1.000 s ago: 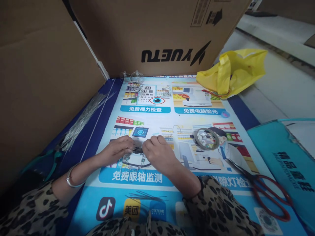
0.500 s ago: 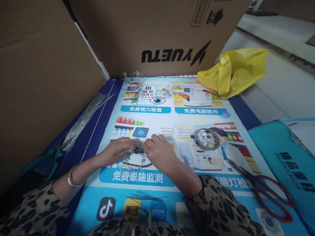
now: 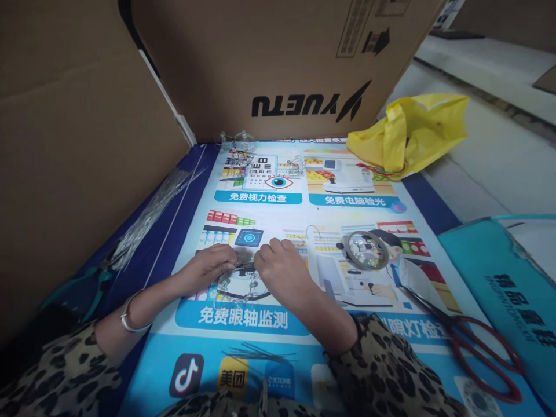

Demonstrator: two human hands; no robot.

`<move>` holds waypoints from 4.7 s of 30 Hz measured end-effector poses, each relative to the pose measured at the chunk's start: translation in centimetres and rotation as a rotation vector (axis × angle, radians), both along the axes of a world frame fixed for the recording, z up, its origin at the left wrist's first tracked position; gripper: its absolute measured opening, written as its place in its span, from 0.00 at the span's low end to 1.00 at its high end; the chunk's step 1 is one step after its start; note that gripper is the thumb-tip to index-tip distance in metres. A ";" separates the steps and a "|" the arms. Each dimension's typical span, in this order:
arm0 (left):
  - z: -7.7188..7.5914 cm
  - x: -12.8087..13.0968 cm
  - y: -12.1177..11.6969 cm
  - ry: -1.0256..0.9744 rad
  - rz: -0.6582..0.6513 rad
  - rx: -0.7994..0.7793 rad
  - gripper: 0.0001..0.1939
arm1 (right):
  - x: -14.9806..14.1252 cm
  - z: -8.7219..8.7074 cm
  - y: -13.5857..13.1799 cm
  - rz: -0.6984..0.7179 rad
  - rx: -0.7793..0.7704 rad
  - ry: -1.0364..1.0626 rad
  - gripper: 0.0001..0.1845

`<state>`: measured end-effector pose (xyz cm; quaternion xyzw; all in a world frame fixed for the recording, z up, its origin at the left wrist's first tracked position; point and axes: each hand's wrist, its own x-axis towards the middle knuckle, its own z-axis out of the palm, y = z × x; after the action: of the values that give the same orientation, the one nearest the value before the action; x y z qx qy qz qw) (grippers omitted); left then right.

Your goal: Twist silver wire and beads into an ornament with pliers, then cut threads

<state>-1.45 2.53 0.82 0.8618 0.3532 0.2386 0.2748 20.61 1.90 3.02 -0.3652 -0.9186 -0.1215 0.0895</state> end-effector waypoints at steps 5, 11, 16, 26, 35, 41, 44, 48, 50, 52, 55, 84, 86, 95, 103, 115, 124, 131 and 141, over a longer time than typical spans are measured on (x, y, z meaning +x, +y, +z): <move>-0.2 -0.1 1.2 -0.002 -0.032 -0.033 0.12 | -0.2 -0.1 0.8 -0.019 0.029 -0.010 0.04; 0.4 0.5 2.9 -0.010 -0.064 -0.051 0.11 | 0.2 -0.2 2.2 0.001 0.080 -0.004 0.04; 0.6 1.3 4.4 0.017 -0.096 -0.030 0.11 | 0.9 -0.7 3.2 -0.010 0.134 0.019 0.06; 0.3 2.0 5.4 0.020 -0.093 -0.039 0.12 | 1.5 -1.3 3.9 -0.010 0.173 0.046 0.07; 0.4 2.1 5.1 0.089 -0.070 -0.018 0.12 | 1.4 -1.4 3.8 -0.017 0.191 0.053 0.08; 0.5 2.0 5.0 0.062 -0.041 -0.069 0.11 | 1.4 -1.4 3.7 -0.052 0.143 0.049 0.07; 0.5 1.9 4.9 0.037 -0.029 -0.094 0.10 | 1.6 -1.3 3.5 -0.072 0.114 0.045 0.06; 0.3 1.7 4.8 0.019 0.008 -0.116 0.08 | 1.6 -1.2 3.3 -0.092 0.103 0.038 0.05; 0.2 1.7 4.8 0.009 0.024 -0.120 0.07 | 1.4 -1.3 3.4 -0.091 0.106 0.038 0.05; 0.1 1.7 4.8 -0.012 0.028 -0.108 0.07 | 1.2 -1.3 3.5 -0.089 0.114 0.043 0.06; 0.0 1.9 5.0 -0.052 0.024 -0.079 0.07 | 1.0 -1.4 3.8 -0.103 0.115 0.047 0.06; 0.0 1.8 5.6 -0.060 -0.006 -0.060 0.08 | 1.5 -1.2 4.2 -0.074 0.164 0.033 0.06; 0.0 1.8 5.6 -0.037 -0.009 -0.054 0.08 | 1.4 -1.2 4.2 -0.044 0.172 0.037 0.06; 0.6 2.2 5.6 -0.057 -0.022 0.040 0.09 | 1.5 -0.8 4.2 -0.063 0.157 0.050 0.06; 0.7 2.3 4.4 0.111 0.059 0.356 0.06 | 1.3 -0.9 3.8 -0.137 0.081 -0.001 0.04; 0.9 3.0 2.6 0.148 0.241 0.403 0.07 | 1.2 -1.1 3.7 -0.124 0.083 0.013 0.04; 0.1 2.8 3.0 0.080 0.265 0.266 0.08 | 1.3 -1.0 3.8 -0.133 0.057 0.028 0.04; 0.1 2.8 3.0 0.088 0.215 0.330 0.09 | 1.1 -0.8 4.0 -0.124 0.079 0.019 0.05; 0.4 2.9 3.0 0.146 0.130 0.443 0.12 | 1.2 -0.8 4.0 -0.116 0.048 0.006 0.05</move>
<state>1.49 5.53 1.22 0.8914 0.3661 0.2647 0.0369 21.85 5.86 2.20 -0.4157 -0.8926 -0.1473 0.0936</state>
